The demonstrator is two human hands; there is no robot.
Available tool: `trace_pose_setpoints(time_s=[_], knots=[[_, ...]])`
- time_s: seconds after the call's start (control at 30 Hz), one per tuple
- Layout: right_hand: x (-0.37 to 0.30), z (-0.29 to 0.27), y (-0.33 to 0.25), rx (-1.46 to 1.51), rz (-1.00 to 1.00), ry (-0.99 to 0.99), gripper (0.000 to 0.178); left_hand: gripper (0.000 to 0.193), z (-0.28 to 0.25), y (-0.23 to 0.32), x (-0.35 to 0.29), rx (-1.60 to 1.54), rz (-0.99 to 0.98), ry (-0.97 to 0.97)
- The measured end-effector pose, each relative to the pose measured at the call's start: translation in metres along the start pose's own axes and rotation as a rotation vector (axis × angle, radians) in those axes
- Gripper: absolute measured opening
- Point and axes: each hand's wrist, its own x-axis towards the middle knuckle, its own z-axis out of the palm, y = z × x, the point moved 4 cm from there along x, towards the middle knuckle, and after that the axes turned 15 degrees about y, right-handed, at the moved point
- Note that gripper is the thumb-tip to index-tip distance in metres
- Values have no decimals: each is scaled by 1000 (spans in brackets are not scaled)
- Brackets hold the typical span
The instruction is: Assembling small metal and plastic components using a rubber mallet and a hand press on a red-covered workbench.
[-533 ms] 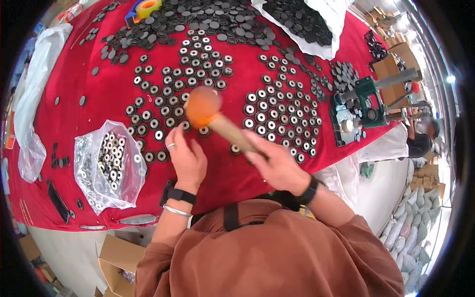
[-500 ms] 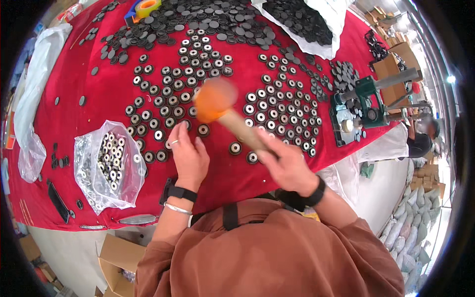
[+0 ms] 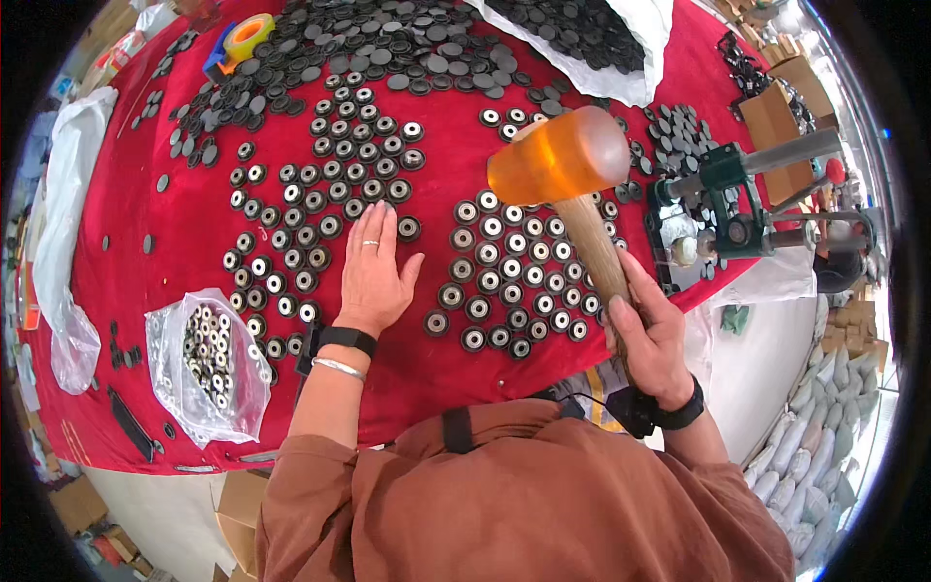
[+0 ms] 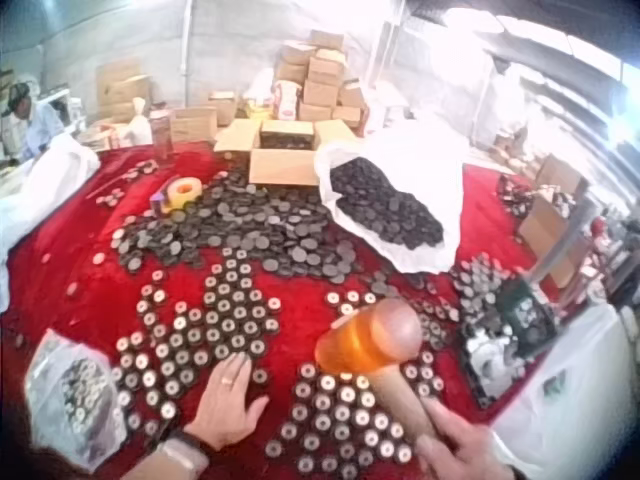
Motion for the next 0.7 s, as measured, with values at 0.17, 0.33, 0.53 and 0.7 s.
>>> trace_pose_setpoints(time_s=[0.17, 0.33, 0.53, 0.7], knots=[[11, -2, 4, -10, -14, -41, 51, 63, 13, 7, 7, 1, 45, -46], [42, 25, 6, -55, -43, -108, 49, 65, 29, 52, 1, -66, 70, -162], [87, 74, 10, -109, -45, -169, 50, 62, 28, 71, 8, -260, 19, -154], [99, 97, -6, -90, -465, -19, 52, 54, 5, 29, 1, -48, -172, -34]])
